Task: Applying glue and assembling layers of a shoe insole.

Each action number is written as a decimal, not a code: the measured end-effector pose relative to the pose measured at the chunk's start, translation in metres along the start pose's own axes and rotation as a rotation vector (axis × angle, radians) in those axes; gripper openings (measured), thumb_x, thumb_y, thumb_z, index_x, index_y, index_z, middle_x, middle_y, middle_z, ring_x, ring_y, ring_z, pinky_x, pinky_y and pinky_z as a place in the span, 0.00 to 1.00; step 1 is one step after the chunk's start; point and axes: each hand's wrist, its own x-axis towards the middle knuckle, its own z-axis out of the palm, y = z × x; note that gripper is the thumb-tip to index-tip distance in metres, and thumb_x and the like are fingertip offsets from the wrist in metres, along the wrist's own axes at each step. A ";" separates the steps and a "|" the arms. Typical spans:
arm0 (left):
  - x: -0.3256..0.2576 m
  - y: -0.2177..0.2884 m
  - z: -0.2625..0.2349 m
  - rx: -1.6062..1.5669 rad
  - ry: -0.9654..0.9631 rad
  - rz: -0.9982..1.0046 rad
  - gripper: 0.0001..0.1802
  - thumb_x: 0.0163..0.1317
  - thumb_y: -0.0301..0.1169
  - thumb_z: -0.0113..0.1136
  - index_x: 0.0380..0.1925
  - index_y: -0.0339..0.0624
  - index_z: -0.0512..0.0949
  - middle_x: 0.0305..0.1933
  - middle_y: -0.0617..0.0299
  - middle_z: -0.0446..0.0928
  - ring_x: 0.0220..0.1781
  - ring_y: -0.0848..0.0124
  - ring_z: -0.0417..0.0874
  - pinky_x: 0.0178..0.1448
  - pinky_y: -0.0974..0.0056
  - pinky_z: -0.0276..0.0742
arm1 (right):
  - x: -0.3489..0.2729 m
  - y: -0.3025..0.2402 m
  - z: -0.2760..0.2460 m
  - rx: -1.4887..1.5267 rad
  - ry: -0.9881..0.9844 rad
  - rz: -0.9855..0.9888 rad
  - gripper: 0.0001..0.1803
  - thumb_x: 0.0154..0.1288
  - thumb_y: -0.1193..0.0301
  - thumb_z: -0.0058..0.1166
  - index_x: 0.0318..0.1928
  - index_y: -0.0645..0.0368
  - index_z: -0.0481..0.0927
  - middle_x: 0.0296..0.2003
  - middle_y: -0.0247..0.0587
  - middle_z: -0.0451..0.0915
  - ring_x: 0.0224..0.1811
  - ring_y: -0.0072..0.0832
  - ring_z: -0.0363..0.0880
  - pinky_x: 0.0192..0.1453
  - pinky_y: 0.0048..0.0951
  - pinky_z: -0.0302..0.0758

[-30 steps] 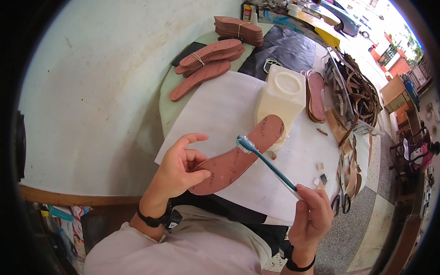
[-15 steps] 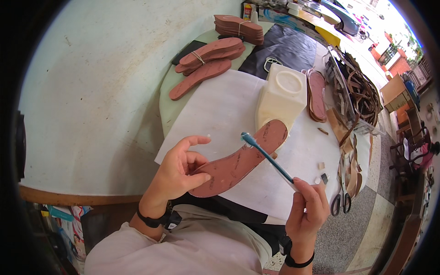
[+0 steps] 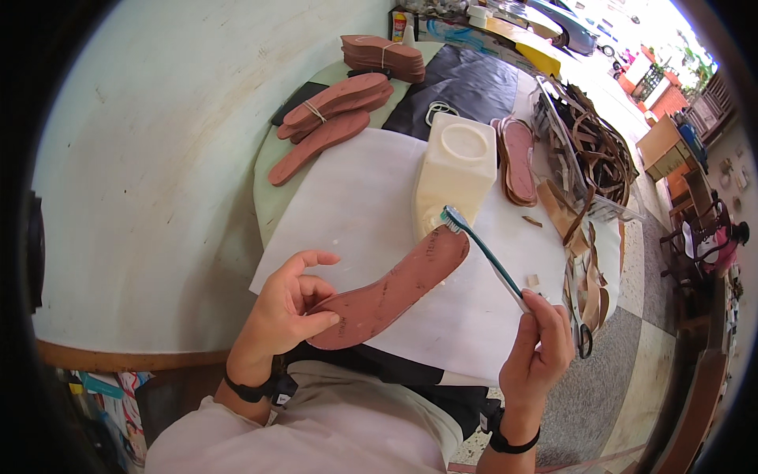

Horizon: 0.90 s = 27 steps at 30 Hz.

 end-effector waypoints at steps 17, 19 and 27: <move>0.008 -0.004 -0.014 -0.464 -0.091 -0.105 0.41 0.55 0.12 0.62 0.70 0.29 0.59 0.44 0.50 0.85 0.44 0.69 0.87 0.52 0.65 0.82 | -0.051 0.005 -0.014 0.372 -0.088 0.072 0.10 0.73 0.75 0.52 0.48 0.70 0.80 0.36 0.46 0.80 0.34 0.27 0.72 0.38 0.26 0.67; 0.008 -0.004 -0.013 -0.487 -0.102 -0.114 0.41 0.55 0.12 0.62 0.70 0.29 0.59 0.44 0.50 0.85 0.45 0.69 0.88 0.53 0.65 0.82 | -0.052 0.003 -0.011 0.362 -0.086 0.065 0.10 0.73 0.76 0.53 0.48 0.70 0.81 0.34 0.44 0.79 0.33 0.27 0.71 0.37 0.26 0.66; 0.008 -0.008 -0.017 -0.665 -0.254 -0.144 0.38 0.60 0.12 0.61 0.70 0.30 0.59 0.50 0.46 0.84 0.50 0.66 0.88 0.56 0.61 0.84 | -0.050 0.011 -0.006 0.312 -0.052 0.066 0.10 0.74 0.75 0.52 0.49 0.68 0.80 0.35 0.42 0.77 0.35 0.27 0.71 0.39 0.25 0.67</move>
